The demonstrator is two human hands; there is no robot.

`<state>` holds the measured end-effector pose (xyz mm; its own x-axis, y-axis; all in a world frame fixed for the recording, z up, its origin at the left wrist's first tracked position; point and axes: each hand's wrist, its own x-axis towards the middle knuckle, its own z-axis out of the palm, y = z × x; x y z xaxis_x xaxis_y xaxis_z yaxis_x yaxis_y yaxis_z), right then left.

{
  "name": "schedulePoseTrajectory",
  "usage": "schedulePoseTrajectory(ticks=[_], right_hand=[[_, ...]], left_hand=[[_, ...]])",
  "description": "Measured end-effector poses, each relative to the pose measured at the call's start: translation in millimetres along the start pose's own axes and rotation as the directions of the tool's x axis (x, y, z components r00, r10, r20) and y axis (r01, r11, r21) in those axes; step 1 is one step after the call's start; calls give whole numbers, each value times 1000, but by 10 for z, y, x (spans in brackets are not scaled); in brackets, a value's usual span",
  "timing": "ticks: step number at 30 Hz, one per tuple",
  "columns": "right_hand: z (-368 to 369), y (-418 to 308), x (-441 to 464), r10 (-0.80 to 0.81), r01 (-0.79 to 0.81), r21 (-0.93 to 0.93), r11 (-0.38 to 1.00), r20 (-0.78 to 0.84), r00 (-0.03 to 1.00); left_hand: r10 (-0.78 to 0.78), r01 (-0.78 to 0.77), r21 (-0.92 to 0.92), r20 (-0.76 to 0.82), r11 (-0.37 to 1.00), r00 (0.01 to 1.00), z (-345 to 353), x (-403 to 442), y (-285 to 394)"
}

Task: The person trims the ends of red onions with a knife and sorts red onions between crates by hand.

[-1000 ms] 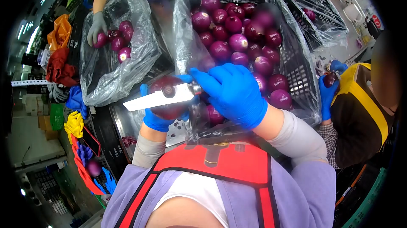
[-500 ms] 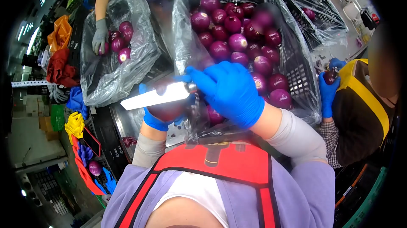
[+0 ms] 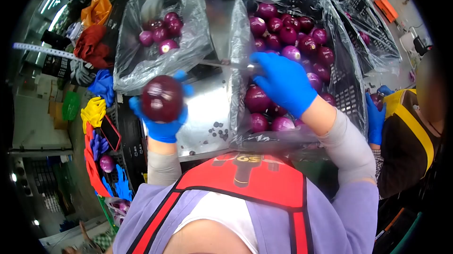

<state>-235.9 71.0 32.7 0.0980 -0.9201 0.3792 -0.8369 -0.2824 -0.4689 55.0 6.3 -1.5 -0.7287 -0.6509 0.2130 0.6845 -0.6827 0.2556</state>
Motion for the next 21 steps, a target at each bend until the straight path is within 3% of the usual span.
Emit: schedulePoseTrajectory(ticks=[1, 3, 4, 5, 7, 9, 10, 11, 13, 17, 19, 21], right_hand=[[19, -105, 69, -10, 10, -1, 1000, 1, 1000], [97, -344, 221, -36, 68, -103, 992, 283, 958], [177, -500, 290, -84, 113, -61, 992, 357, 930], [362, -586, 335, -172, 219, -74, 973, 400, 900], [707, -851, 494, -194, 326, -97, 940, 634, 749], [1053, -1129, 674, -83, 310, -93, 946, 855, 511], [1159, -1262, 744, 1, 233, -98, 967, 923, 384], [1503, -1211, 751, -39, 308, -87, 947, 924, 381], [1826, -1254, 842, 20, 52, -31, 998, 981, 193], [2032, -1308, 803, 35, 170, -86, 982, 959, 282], [1957, -1249, 675, -3, 233, -157, 960, 823, 568], [1733, -1197, 593, -129, 250, -62, 966, 723, 678]], left_hand=[[115, -116, 29, 36, 993, 993, 155, -78, 94], [473, -476, 282, 83, 833, 877, 427, -223, 262], [490, -490, 271, 71, 829, 869, 459, -339, 426], [466, -466, 197, 49, 863, 884, 419, -412, 553], [480, -472, 131, -44, 872, 876, 399, -504, 748], [364, -362, 50, -178, 931, 914, 309, -515, 904], [296, -298, 13, -169, 954, 940, 178, -537, 995], [223, -229, -25, -158, 973, 962, 24, -559, 1082], [188, -200, -36, -210, 979, 959, -110, -563, 1145], [177, -190, -30, -250, 981, 952, -162, -592, 1186], [152, -166, -32, -256, 986, 955, -178, -555, 1205], [168, -160, 52, -293, 986, 941, -235, -479, 1246]])
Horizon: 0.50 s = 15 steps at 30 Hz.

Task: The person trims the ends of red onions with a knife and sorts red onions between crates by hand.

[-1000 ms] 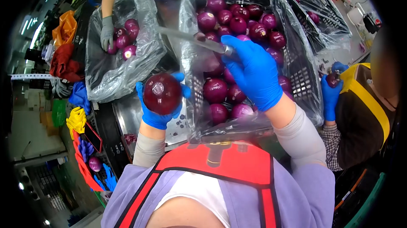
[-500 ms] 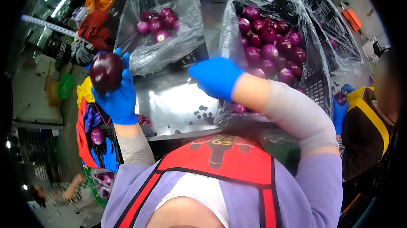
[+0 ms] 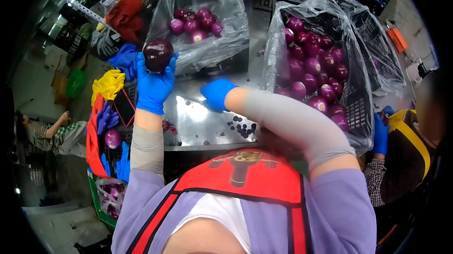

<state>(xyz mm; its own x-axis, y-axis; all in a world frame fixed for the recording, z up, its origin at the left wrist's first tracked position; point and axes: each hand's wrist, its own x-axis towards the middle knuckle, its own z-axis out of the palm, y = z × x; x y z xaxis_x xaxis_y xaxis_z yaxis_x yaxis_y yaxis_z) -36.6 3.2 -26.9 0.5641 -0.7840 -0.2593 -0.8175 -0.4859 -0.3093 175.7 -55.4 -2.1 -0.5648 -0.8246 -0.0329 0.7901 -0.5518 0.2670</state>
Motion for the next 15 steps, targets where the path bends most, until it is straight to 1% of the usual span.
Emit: schedulePoseTrajectory(ticks=[1, 2, 3, 4, 5, 6, 7, 8, 10, 11, 12, 13, 14, 15], right_hand=[[-68, 37, -147, -72, 73, 11, 997, -73, 995], [-134, 89, -310, -140, 144, 17, 989, -147, 979], [-209, 142, -514, -189, 211, 56, 976, -272, 944], [-280, 217, -733, -224, 279, 85, 957, -395, 891], [-325, 318, -936, -215, 291, 81, 953, -496, 841], [-377, 427, -1150, -203, 302, 72, 951, -591, 781], [-518, 505, -1415, -93, 195, 132, 972, -548, 832], [-598, 608, -1651, 19, 86, 188, 978, -496, 868], [-441, 1014, -1983, 66, 69, 170, 983, -679, 731], [-389, 1191, -2182, 182, -58, 208, 976, -650, 738], [-331, 1355, -2375, 298, -184, 243, 952, -615, 730], [-241, 1514, -2533, 331, -212, 259, 942, -624, 708], [-156, 1643, -2666, 363, -240, 275, 931, -634, 683], [-119, 1701, -2797, 462, -305, 354, 884, -566, 683]], left_hand=[[-10, 10, 1, 4, 1000, 1000, 14, 57, 9], [8, -3, 89, -54, 996, 999, 39, 119, 14], [28, -8, 178, -110, 984, 994, 64, 194, 14], [10, 10, 179, -108, 984, 994, 85, 283, 24], [152, -48, 429, -211, 902, 966, 107, 388, 48], [312, -68, 655, -263, 752, 913, 132, 520, 48], [415, -124, 729, -233, 673, 879, 161, 693, 31], [498, -191, 840, -106, 508, 861, 159, 857, 59], [591, -169, 969, 32, 178, 806, 102, 1229, 150], [598, -122, 992, 104, -10, 795, 27, 1408, 225], [590, -73, 977, 178, -198, 788, -33, 1559, 296], [565, 87, 902, 188, -423, 803, -21, 1665, 330], [521, 248, 741, 157, -624, 839, -6, 1743, 371], [485, 353, 556, 105, -752, 868, 11, 1832, 365]])
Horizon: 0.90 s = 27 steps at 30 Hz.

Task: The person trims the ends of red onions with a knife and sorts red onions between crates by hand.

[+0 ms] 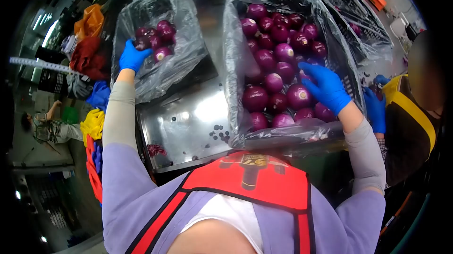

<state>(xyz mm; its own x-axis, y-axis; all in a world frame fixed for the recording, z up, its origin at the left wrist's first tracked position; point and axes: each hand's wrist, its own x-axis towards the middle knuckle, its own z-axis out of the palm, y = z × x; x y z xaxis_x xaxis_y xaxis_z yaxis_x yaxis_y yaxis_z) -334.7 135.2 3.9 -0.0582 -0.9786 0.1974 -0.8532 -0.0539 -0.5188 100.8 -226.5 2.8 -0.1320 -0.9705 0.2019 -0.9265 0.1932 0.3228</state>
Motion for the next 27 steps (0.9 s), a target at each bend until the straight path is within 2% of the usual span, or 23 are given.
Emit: schedulePoseTrajectory(ticks=[1, 2, 3, 4, 5, 6, 7, 8, 9, 11, 12, 13, 15, 18, 20, 21, 24, 25, 27], right_hand=[[-14, 69, -47, 17, -17, 3, 1000, -4, 1000], [-27, 131, -95, 64, -65, 32, 997, 20, 998], [-55, 201, -153, 117, -120, 57, 991, 48, 992], [-38, 277, -194, 105, -106, 23, 994, 63, 992], [11, 350, -213, 53, -55, 51, 997, 47, 997], [25, 364, -216, 55, -56, 23, 998, 65, 996], [34, 360, -205, 54, -55, -1, 999, 88, 995], [33, 348, -183, 72, -66, -50, 997, 118, 990], [40, 340, -155, 81, -67, -95, 993, 150, 985], [-49, 277, -74, 102, -85, -92, 992, 208, 973], [-50, 326, -33, 61, -39, -111, 993, 203, 977], [-48, 388, 21, 17, 9, -129, 992, 202, 979], [-7, 470, 153, 21, 1, -140, 990, 154, 988], [149, 640, 297, 91, -50, -195, 980, 208, 974], [272, 716, 331, 186, -93, -274, 957, 335, 924], [340, 718, 293, 185, -93, -272, 958, 338, 923], [518, 698, 157, 108, 43, -275, 961, 513, 852], [575, 620, 151, 215, 8, -366, 931, 564, 798], [695, 593, 120, 230, 57, -435, 898, 577, 784]], left_hand=[[-6, -10, 248, 65, 969, 998, 28, 84, 40], [-17, -34, 362, 137, 932, 990, 104, 185, -6], [-24, -39, 471, 128, 881, 992, 121, 135, 87], [-78, -43, 567, 187, 823, 979, 177, 160, 118], [-122, -65, 632, 248, 772, 961, 350, 279, -14], [-56, -121, 622, 257, 774, 965, 487, 325, -155], [-106, -89, 671, 244, 736, 964, 583, 352, -181], [-147, -115, 706, 299, 699, 943, 608, 365, -153], [-112, -188, 698, 361, 691, 926, 636, 397, -214], [-214, -336, 721, 555, 606, 803, 817, 577, -448], [-311, -323, 741, 576, 589, 756, 911, 641, -528], [-331, -327, 717, 612, 616, 719, 923, 637, -545], [-327, -372, 663, 685, 650, 650, 882, 571, -484], [-359, -430, 642, 737, 634, 572, 794, 488, -344], [-347, -396, 626, 738, 671, 578, 925, 634, -708], [-332, -372, 606, 743, 704, 581, 906, 617, -709], [-320, -419, 562, 793, 713, 519, 895, 565, -585], [-316, -418, 561, 792, 715, 522, 904, 564, -562], [-351, -398, 592, 772, 701, 529, 943, 567, -544]])
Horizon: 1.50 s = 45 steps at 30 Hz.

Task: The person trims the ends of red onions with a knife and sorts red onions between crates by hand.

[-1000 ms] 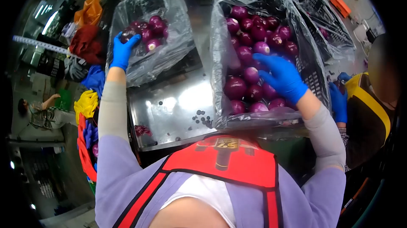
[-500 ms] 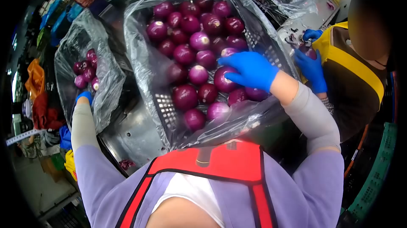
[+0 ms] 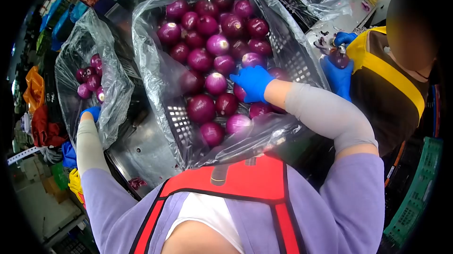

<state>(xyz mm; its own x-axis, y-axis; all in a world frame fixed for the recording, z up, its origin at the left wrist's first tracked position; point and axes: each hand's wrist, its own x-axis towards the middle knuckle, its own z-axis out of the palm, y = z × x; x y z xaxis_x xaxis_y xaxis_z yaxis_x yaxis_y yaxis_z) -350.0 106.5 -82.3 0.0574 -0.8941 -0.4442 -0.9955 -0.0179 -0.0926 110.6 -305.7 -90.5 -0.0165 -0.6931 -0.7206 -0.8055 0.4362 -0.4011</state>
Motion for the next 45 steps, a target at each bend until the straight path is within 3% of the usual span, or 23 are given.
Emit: schedulePoseTrajectory(ticks=[4, 6, 8, 10, 12, 14, 18, 22, 24, 26, 28, 30, 34, 37, 41, 43, 45], right_hand=[[115, -37, 37, -47, 30, -202, 979, -79, 996], [107, -56, 59, -49, 41, -180, 983, -37, 998], [20, -41, 71, -52, 53, -138, 989, 7, 999], [-77, -45, 87, -63, 67, -94, 993, 48, 997], [-127, -63, 85, -26, 33, -67, 997, 99, 995], [-5, -16, 113, -46, 50, -88, 995, 43, 998], [34, 21, 88, -89, 85, -86, 993, -48, 995], [39, 11, 67, -89, 85, -61, 994, -56, 994], [32, -17, 53, -45, 41, -65, 997, -60, 997], [65, -38, 73, -46, 40, -94, 995, -56, 997], [66, -61, 83, -40, 33, -123, 992, -57, 998], [12, -151, 96, -210, 201, -68, 977, -172, 962], [-151, -509, 127, -254, 254, 11, 967, 86, 963], [-117, -488, 102, -328, 328, -4, 945, -20, 944], [-36, -497, 126, -282, 281, 55, 958, 29, 959], [-77, -610, 103, -210, 200, 222, 954, 22, 977], [-96, -692, 120, -136, 121, 227, 966, 48, 990]], left_hand=[[-53, 54, 5, -139, 999, 989, -44, 87, -82], [-195, 59, -268, -519, 962, 832, -174, -164, 9], [-279, -57, -428, -679, 902, 679, -364, -811, 292], [-296, -326, -410, -890, 852, 346, -288, -1265, 477], [-328, -614, -411, -911, 674, 249, -253, -1825, 837], [-267, -896, -198, -959, 398, 93, -169, -2034, 1196], [-108, -968, -106, -991, 226, 83, -134, -2553, 1795], [44, -980, -165, -986, -113, 161, -152, -2754, 2167], [70, -956, -136, -990, -259, 122, -168, -2731, 2353], [151, -937, -170, -980, -305, 129, -163, -2727, 2506], [171, -861, -328, -944, -388, 282, -118, -2721, 2678], [186, -881, -324, -943, -345, 275, -95, -2656, 2734], [216, -933, -283, -947, -224, 235, -100, -2605, 2773], [254, -932, -301, -935, -201, 247, -87, -2582, 2801], [243, -938, -288, -940, -194, 238, -65, -2573, 2816], [231, -961, -254, -947, -111, 224, -86, -2609, 2790], [226, -958, -260, -947, -118, 229, -81, -2604, 2799]])
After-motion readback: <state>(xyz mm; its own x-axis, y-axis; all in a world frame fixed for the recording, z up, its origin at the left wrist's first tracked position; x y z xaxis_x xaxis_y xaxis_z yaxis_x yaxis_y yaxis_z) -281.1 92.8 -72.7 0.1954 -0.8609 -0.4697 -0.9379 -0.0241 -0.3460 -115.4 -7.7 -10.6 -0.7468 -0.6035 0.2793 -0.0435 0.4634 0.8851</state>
